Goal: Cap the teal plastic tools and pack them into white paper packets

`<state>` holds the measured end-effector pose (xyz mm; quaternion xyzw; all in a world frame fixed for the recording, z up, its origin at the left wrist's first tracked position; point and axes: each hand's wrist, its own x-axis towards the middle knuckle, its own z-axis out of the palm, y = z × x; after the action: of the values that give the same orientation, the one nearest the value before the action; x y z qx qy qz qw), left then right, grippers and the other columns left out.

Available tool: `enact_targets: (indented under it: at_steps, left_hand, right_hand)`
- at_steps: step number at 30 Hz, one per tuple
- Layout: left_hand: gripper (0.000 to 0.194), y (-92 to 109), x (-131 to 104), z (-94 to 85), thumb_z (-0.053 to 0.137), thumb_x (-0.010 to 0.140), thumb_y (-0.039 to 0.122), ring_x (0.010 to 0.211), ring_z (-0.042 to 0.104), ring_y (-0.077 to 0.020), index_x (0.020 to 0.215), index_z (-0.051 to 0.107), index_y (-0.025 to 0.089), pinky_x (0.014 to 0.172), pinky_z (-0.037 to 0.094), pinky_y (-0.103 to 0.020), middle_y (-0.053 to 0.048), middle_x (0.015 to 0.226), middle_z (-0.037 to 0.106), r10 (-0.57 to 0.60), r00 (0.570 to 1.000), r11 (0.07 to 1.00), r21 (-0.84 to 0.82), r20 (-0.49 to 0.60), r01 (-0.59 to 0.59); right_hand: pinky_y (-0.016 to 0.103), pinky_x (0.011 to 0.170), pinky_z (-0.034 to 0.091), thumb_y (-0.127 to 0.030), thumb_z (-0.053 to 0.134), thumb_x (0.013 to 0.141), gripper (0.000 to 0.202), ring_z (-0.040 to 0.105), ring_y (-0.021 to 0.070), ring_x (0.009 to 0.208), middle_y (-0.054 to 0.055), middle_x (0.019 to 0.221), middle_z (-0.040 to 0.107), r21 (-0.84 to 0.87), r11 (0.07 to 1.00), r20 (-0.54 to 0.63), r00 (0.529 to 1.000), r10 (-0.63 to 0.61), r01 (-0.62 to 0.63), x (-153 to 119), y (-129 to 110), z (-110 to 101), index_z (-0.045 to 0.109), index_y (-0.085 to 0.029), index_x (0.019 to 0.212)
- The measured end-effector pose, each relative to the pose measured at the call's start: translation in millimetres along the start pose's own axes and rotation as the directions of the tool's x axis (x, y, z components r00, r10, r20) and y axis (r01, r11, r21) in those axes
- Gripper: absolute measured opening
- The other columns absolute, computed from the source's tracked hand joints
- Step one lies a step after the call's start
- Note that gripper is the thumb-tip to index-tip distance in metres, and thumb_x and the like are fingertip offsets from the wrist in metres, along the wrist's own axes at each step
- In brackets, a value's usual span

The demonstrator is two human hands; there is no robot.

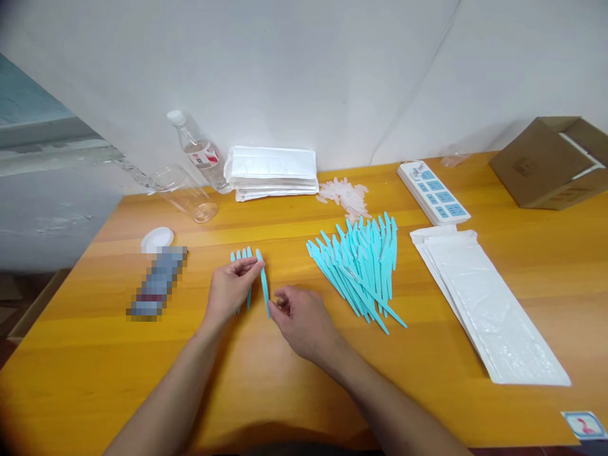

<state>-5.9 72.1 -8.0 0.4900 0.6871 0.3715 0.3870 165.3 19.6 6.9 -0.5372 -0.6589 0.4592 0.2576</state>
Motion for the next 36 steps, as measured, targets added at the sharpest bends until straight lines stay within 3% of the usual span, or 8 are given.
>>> enact_targets:
  at_steps: [5,10,13,17,22,26,31,36]
  left_hand:
    - [0.026,-4,26,-11.4,0.065,0.081,0.044,0.074,0.067,-0.0226,0.089,0.076,0.021,0.069,0.045,-0.032,-0.005,0.079,0.074,0.214,0.975,0.842,0.517,-0.052,-0.157]
    - [0.034,2,21,-11.5,0.06,0.084,0.052,0.059,0.058,-0.0156,0.088,0.073,0.021,0.06,0.041,-0.027,0.0,0.067,0.064,0.3,0.945,0.85,0.485,-0.129,-0.204]
    - [0.031,22,30,9.9,0.059,0.086,0.048,0.064,0.059,-0.0152,0.086,0.073,0.02,0.063,0.042,-0.026,0.0,0.069,0.065,0.428,0.903,0.819,0.442,-0.045,-0.366]
    - [0.024,58,66,59.6,0.058,0.088,0.037,0.076,0.064,-0.0171,0.092,0.074,0.02,0.072,0.045,-0.027,-0.004,0.085,0.072,0.522,0.824,0.712,0.419,0.221,-0.564]
    - [0.027,97,116,122.3,0.056,0.088,0.03,0.085,0.066,-0.0207,0.1,0.078,0.021,0.077,0.046,-0.03,-0.007,0.101,0.075,0.537,0.724,0.607,0.398,0.433,-0.688]
    - [0.023,116,133,158.4,0.06,0.083,0.026,0.087,0.067,-0.0208,0.096,0.079,0.023,0.078,0.046,-0.028,-0.006,0.097,0.076,0.515,0.636,0.551,0.346,0.575,-0.759]
    - [0.013,119,142,178.0,0.066,0.076,0.025,0.079,0.066,-0.0219,0.073,0.077,0.02,0.074,0.046,-0.029,-0.007,0.079,0.075,0.454,0.595,0.543,0.323,0.664,-0.775]
    - [0.011,115,148,168.0,0.066,0.077,0.024,0.075,0.065,-0.0191,0.078,0.075,0.018,0.072,0.046,-0.028,-0.006,0.08,0.074,0.45,0.628,0.595,0.311,0.635,-0.741]
  right_hand:
    - [0.029,0.074,0.046,-0.032,0.052,0.095,0.022,0.065,0.0192,0.08,0.005,0.087,0.071,-0.367,0.93,-0.231,0.969,-0.087,-0.004,-25,15,-40,0.07,-0.019,0.094]
    - [0.037,0.087,0.047,-0.038,0.053,0.095,0.031,0.063,0.0268,0.095,0.011,0.099,0.07,-0.565,0.793,-0.522,0.843,-0.131,-0.227,-57,62,-91,0.071,-0.016,0.105]
    - [0.04,0.087,0.048,-0.037,0.052,0.094,0.031,0.063,0.0286,0.096,0.012,0.1,0.069,-0.594,0.756,-0.448,0.894,-0.029,-0.273,-64,84,-108,0.071,-0.015,0.106]
    - [0.039,0.083,0.049,-0.032,0.048,0.095,0.028,0.063,0.0269,0.093,0.011,0.098,0.068,-0.56,0.785,-0.384,0.923,0.035,-0.263,-63,95,-110,0.069,-0.015,0.101]
    - [0.041,0.084,0.045,-0.032,0.039,0.098,0.031,0.06,0.0276,0.092,0.012,0.095,0.065,-0.554,0.808,-0.385,0.922,-0.037,-0.2,-59,88,-111,0.066,-0.015,0.097]
    - [0.035,0.076,0.044,-0.035,0.037,0.099,0.028,0.06,0.0236,0.083,0.008,0.089,0.064,-0.393,0.897,-0.385,0.922,0.042,-0.204,-55,72,-120,0.06,-0.019,0.094]
    - [0.028,0.061,0.04,-0.039,0.039,0.099,0.024,0.056,0.0173,0.067,0.001,0.076,0.062,-0.12,0.97,-0.311,0.936,0.164,-0.21,-43,63,-125,0.055,-0.021,0.097]
    - [0.027,0.061,0.039,-0.039,0.04,0.098,0.024,0.052,0.0155,0.068,-0.001,0.076,0.058,-0.07,0.978,-0.288,0.942,0.171,-0.199,-32,62,-127,0.056,-0.02,0.1]
